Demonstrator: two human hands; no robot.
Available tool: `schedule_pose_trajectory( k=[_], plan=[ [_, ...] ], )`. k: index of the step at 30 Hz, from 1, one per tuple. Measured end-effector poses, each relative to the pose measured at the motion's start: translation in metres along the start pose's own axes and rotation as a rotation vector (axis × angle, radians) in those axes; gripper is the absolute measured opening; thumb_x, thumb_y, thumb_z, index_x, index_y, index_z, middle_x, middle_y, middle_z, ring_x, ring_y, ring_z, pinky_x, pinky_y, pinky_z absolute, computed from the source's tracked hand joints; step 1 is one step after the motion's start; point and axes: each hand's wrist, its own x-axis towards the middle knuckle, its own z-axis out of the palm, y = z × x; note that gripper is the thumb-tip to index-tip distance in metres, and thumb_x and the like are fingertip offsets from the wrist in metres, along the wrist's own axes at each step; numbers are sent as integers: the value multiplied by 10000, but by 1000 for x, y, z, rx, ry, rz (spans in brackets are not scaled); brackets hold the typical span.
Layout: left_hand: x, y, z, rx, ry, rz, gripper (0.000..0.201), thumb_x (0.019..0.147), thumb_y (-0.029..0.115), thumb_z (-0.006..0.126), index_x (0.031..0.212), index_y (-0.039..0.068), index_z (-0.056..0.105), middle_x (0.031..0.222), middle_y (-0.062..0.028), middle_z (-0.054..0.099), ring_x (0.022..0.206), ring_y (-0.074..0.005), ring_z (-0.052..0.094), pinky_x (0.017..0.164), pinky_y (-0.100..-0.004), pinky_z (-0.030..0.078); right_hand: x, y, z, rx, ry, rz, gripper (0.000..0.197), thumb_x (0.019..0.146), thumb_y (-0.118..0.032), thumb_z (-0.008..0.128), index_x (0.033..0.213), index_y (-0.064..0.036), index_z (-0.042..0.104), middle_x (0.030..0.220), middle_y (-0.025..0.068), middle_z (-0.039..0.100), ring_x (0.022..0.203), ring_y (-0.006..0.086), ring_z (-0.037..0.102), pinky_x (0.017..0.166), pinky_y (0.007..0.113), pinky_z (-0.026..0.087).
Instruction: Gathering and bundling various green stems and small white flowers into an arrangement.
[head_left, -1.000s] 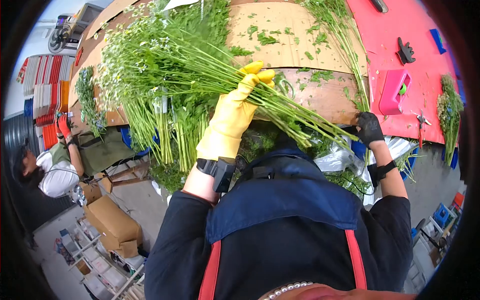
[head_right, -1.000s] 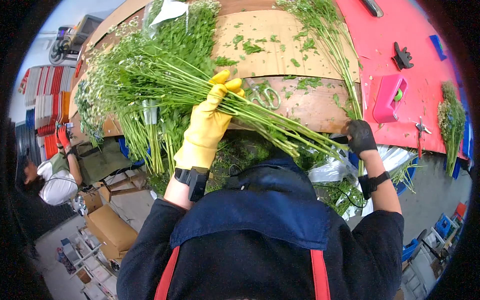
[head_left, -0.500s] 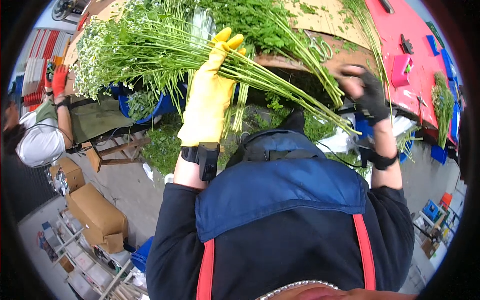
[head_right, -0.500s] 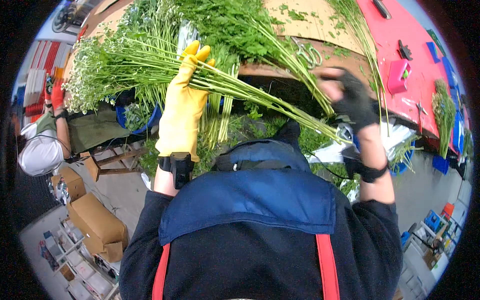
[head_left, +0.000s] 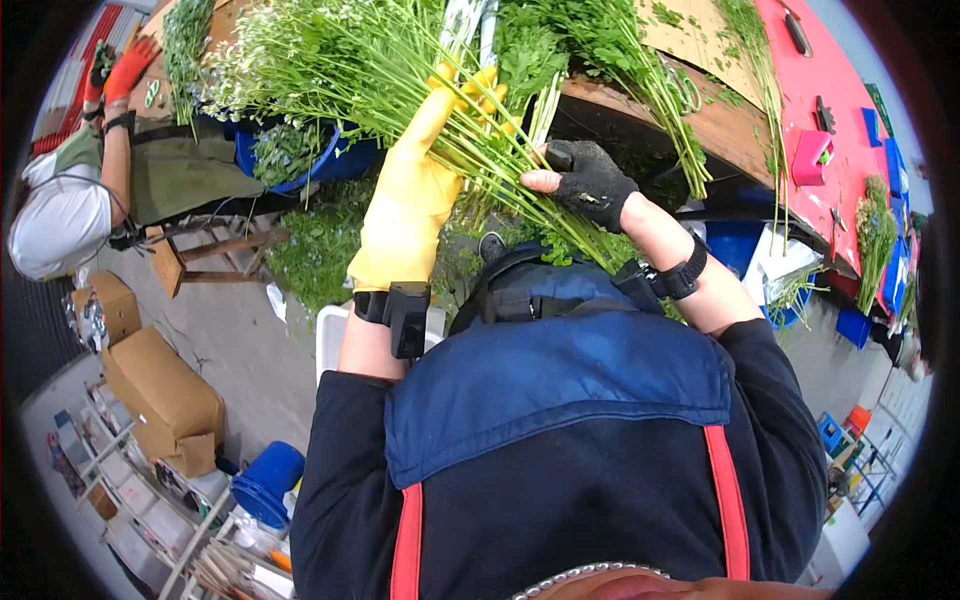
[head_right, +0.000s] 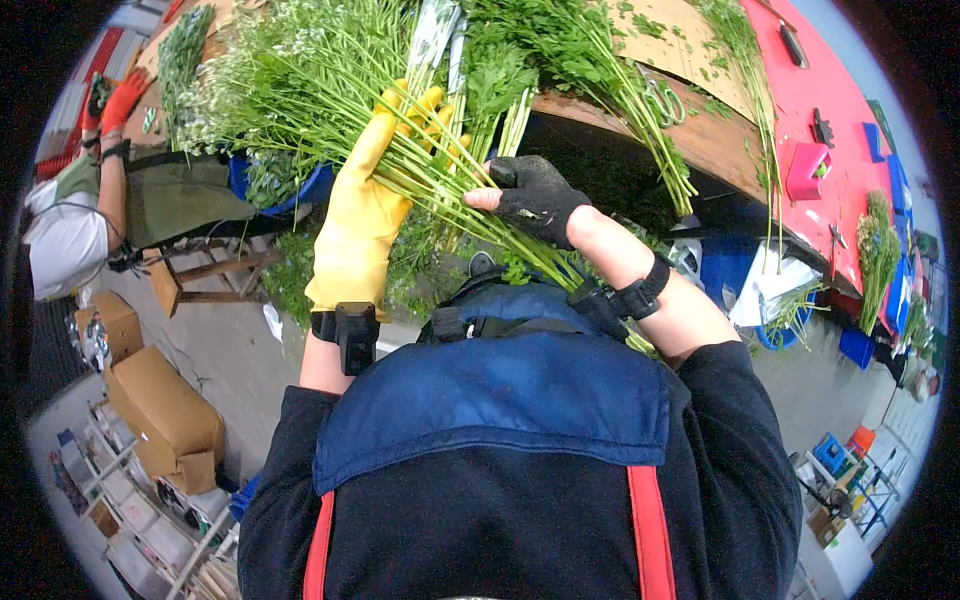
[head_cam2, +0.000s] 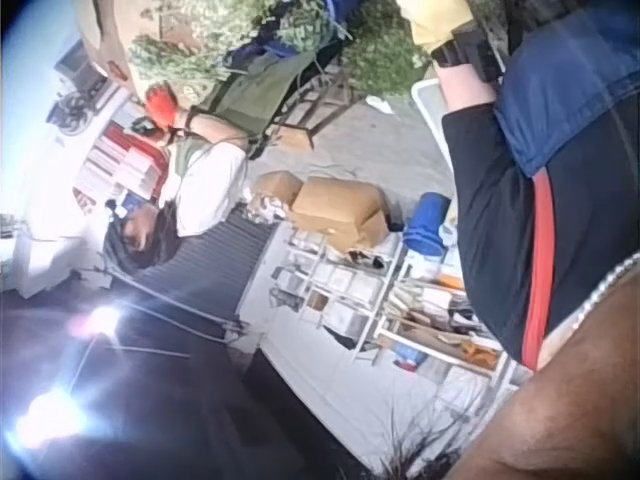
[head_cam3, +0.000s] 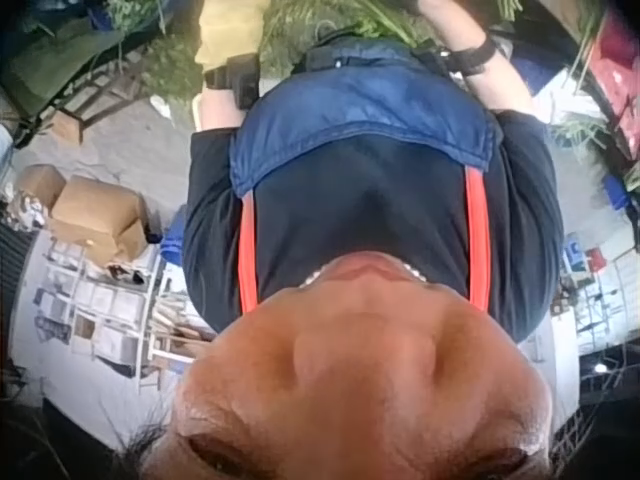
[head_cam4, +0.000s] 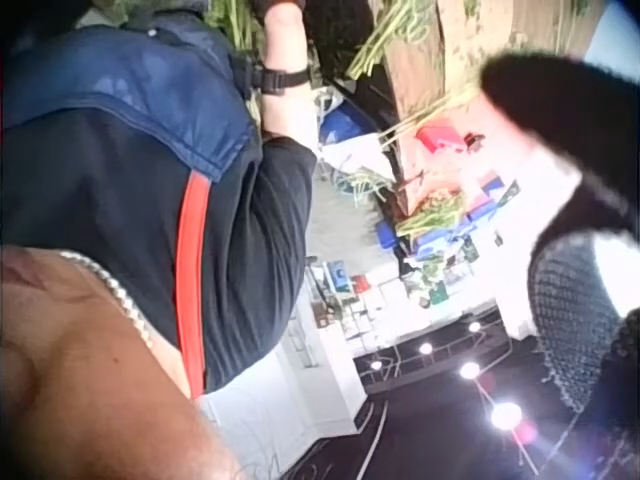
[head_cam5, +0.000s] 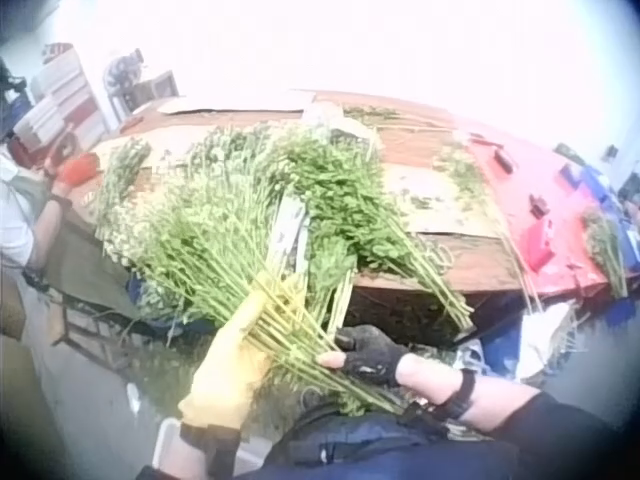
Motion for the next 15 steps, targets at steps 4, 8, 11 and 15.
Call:
schedule_pose_trajectory(
  k=[4,8,11,15],
  plan=[
    [4,-3,-9,-32,-24,-21,542,1067,265,545,1542,40,413,1510,-212,508,1397,-371,497,1140,-558,444,7,-10,0,-180,30,-33,322,910,-281,772,1120,-41,724,973,139,724,852,198,656,805,373,524],
    [4,-4,-9,-2,-11,-47,529,1079,256,518,1549,43,404,1506,-201,518,1370,-339,527,1107,-507,480,14,-16,-6,-637,309,-820,468,767,-69,785,1217,-104,663,1402,188,591,1173,414,611,920,504,521],
    [4,-6,-6,128,-10,-48,498,1078,239,521,1528,44,433,1473,-204,547,1297,-328,581,1055,-497,526,21,-18,-10,-740,207,-840,405,773,-43,767,1166,-115,705,1459,155,560,1274,399,549,1057,485,444],
    [12,-12,0,-28,-3,-109,470,1069,235,542,1497,53,475,1443,-200,571,1253,-333,611,1016,-512,555,26,-19,-20,-686,169,-822,218,784,-40,748,987,-49,669,1488,179,533,1323,418,510,1057,505,442]
  ],
)
